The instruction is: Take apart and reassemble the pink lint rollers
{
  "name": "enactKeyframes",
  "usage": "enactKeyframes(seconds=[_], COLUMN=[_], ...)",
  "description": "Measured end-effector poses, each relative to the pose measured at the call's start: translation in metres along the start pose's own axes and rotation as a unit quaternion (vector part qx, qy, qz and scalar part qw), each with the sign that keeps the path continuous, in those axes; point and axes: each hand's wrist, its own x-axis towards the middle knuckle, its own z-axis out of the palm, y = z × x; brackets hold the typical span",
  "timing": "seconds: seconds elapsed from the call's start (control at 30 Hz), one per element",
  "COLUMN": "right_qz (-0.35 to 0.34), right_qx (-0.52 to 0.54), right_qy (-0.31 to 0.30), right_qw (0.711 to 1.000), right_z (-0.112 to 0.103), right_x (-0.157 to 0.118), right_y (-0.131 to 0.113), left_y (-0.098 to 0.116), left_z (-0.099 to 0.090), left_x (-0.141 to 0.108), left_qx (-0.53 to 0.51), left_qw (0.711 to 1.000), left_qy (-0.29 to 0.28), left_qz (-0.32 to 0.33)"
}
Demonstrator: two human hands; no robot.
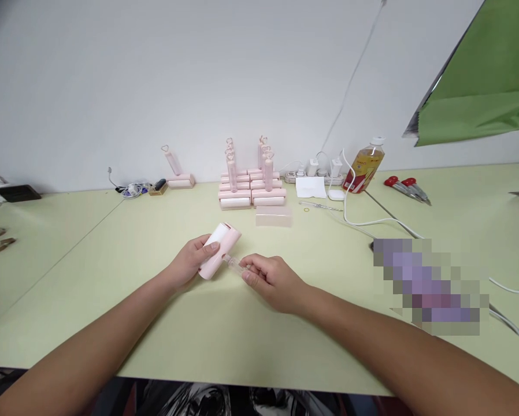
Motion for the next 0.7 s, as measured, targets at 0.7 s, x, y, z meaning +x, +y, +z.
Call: enactKeyframes(seconds=[0.7], right_qz=[0.068], right_qx=[-0.016], right_qy=[-0.042], right_qw=[0.997], right_z=[0.001], right_x=[0.003], right_y=[-0.013], left_y=[0.005], left_z=[0.006], left_x=[-0.008], left_qx=[0.213], left_qw=[0.976], left_qy=[-0.012], left_qz=[0.051])
